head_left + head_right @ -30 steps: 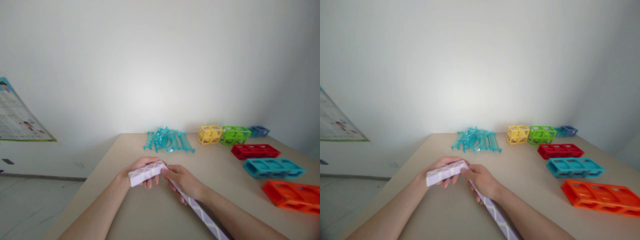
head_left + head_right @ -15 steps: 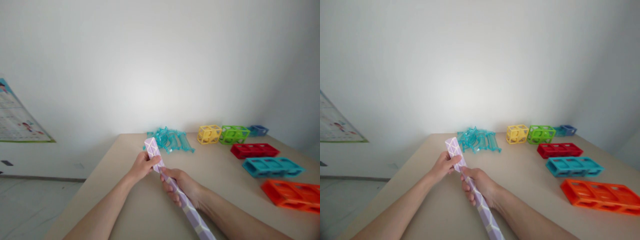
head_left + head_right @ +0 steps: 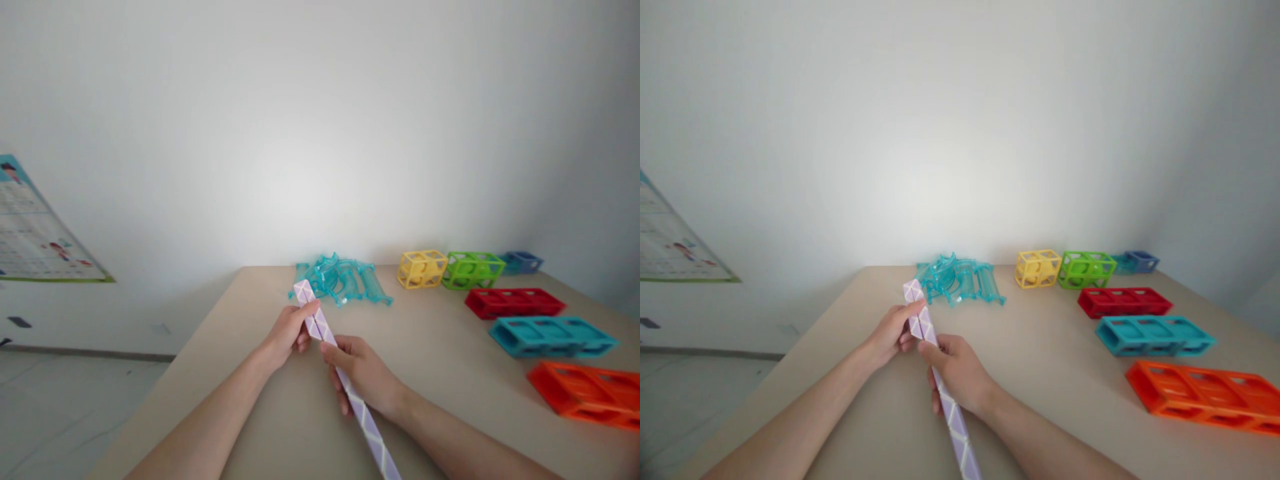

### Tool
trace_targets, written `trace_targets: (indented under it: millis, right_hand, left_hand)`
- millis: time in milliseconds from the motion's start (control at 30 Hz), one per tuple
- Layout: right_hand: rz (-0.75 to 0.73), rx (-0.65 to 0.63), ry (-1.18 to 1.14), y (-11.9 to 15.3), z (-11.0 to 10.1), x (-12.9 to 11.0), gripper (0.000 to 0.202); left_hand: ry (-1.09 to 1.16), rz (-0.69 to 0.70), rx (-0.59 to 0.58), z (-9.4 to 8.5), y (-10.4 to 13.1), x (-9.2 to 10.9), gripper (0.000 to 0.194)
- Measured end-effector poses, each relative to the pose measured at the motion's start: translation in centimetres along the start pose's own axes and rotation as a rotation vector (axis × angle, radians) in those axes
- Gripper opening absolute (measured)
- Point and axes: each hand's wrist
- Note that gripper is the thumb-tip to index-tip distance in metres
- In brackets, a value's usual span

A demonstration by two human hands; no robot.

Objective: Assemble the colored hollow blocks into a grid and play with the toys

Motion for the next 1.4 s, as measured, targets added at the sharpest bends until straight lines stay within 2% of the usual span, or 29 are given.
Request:
trace_targets:
  millis: [167,233,367,567,733,900,1000,1067,1167,1233,1400]
  right_hand:
    - [0.067,-0.047,0.024,0.3,-0.2,-0.4,0.040]
    - [0.061,-0.015,0.029,0.3,-0.1,-0.5,0.045]
    - [0.066,0.104,0.093,-0.1,-0.1,-0.5,0.054]
    - [0.038,0.067,0.152,0.0,-0.5,-0.6,0.061]
    - [0.048,0.091,0.166,0.4,-0.5,-1.0,0.060]
    - [0.059,0.093,0.179,0.3,-0.6,-0.7,0.059]
    - [0.107,0.093,0.065,0.1,-0.7,-0.8,0.060]
    - [0.174,0.043,-0.077,0.2,-0.7,-1.1,0.059]
    - [0.256,-0.095,-0.212,0.3,-0.7,-1.7,0.057]
    - [0.245,-0.132,-0.224,0.4,-0.5,-1.8,0.055]
    - [0.082,0.019,-0.054,0.4,0.2,-1.0,0.056]
  left_hand:
    - [0.042,0.143,0.150,-0.3,-0.3,0.2,0.051]
    - [-0.014,0.156,0.095,-0.2,-0.1,0.2,0.051]
    - [-0.178,0.060,-0.091,0.7,0.4,-0.2,0.048]
    - [-0.224,0.186,-0.025,1.1,0.6,-0.3,0.045]
    - [-0.464,0.340,0.034,0.4,0.5,-0.2,0.042]
    - [-0.603,0.352,0.048,0.0,0.7,0.1,0.041]
    - [-0.671,0.379,0.021,-0.1,1.1,0.6,0.038]
    - [-0.697,0.402,-0.006,-0.2,1.5,0.9,0.034]
    - [-0.650,0.407,-0.039,-0.2,1.8,1.1,0.032]
    - [-0.561,0.380,-0.048,-0.2,1.6,1.0,0.034]
    - [-0.324,0.194,-0.030,0.0,0.7,0.3,0.044]
Point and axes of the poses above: each hand's wrist, its own y-axis away from the middle knuckle, its own z-axis out of the palm, x = y × z, and after that the axes turned 12 degrees about -x, right-handed
